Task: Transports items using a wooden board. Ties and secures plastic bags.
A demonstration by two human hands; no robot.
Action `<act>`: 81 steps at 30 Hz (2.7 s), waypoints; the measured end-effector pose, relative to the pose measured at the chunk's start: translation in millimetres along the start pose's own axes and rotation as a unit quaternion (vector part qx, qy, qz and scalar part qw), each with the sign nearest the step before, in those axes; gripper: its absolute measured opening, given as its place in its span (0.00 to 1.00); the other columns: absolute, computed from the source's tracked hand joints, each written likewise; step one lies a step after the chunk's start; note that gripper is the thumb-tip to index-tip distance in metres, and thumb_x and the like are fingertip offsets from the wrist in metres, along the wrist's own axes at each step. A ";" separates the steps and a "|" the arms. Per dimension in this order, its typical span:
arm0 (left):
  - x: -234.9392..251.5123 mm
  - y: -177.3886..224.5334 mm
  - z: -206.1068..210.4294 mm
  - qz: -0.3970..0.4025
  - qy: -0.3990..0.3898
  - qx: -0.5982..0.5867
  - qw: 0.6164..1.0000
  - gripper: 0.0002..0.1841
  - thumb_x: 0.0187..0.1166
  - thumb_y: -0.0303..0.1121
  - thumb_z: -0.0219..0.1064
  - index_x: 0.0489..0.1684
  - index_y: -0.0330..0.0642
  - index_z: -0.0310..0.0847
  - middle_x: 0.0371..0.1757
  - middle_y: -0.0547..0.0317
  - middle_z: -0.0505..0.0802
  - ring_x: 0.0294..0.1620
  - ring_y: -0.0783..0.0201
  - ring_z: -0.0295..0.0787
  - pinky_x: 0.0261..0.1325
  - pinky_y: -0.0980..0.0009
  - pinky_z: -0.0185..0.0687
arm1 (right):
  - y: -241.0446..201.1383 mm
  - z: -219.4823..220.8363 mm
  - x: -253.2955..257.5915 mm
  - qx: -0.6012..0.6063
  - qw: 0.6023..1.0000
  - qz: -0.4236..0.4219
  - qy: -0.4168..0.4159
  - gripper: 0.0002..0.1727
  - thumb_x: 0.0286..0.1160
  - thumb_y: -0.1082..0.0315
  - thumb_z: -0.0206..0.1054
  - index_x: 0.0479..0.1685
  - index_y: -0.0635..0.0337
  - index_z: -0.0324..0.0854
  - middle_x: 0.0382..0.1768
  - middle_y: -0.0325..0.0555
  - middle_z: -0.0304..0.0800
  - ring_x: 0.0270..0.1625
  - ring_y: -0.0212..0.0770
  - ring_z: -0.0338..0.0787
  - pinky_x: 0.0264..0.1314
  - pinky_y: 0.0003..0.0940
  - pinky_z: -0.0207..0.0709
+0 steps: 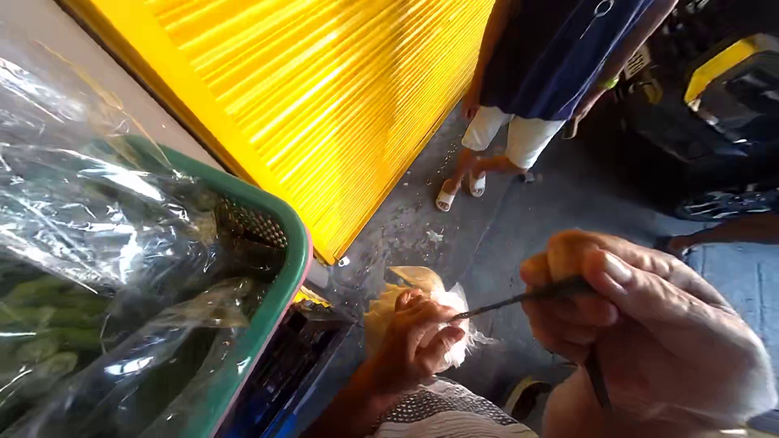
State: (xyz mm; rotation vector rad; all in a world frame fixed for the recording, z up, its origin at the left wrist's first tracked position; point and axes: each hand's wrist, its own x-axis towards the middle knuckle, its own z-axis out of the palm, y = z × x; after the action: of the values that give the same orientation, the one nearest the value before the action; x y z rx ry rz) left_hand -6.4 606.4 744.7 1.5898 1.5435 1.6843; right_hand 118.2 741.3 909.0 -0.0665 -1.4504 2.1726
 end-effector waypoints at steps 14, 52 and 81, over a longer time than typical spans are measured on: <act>25.4 17.2 -27.3 -0.040 0.189 -0.032 0.981 0.07 0.79 0.26 0.67 0.45 0.33 0.89 0.45 0.58 0.95 0.49 0.72 0.93 0.57 0.73 0.91 | 11.6 33.9 54.3 -0.111 0.992 0.054 0.008 0.09 0.79 0.65 0.62 0.29 0.46 0.77 0.17 0.22 0.69 0.15 0.17 0.64 0.17 0.14 0.57; 108.0 -100.9 -72.9 -0.165 0.476 0.237 0.831 0.09 0.90 0.26 0.51 0.44 0.32 0.76 0.33 0.58 0.94 0.35 0.70 0.94 0.42 0.73 0.92 | 122.0 -20.1 337.4 -0.359 0.882 -0.077 -0.297 0.17 0.83 0.59 0.65 0.66 0.53 0.80 0.49 0.37 0.86 0.46 0.28 0.85 0.45 0.23 0.81; 146.7 -112.9 -103.4 -0.178 0.804 0.207 0.529 0.06 0.78 0.19 0.62 0.43 0.38 0.82 0.38 0.67 0.91 0.44 0.71 0.90 0.56 0.68 0.88 | 273.9 44.2 360.7 0.046 0.689 0.449 -0.567 0.06 0.80 0.71 0.69 0.44 0.64 0.89 0.29 0.38 0.87 0.24 0.25 0.78 0.27 0.19 0.74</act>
State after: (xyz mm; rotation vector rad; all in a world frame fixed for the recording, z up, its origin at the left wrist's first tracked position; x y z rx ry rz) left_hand -185.8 719.5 741.9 -0.9989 2.7101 2.5713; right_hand -314.6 785.3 775.4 0.9918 -2.2227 3.3612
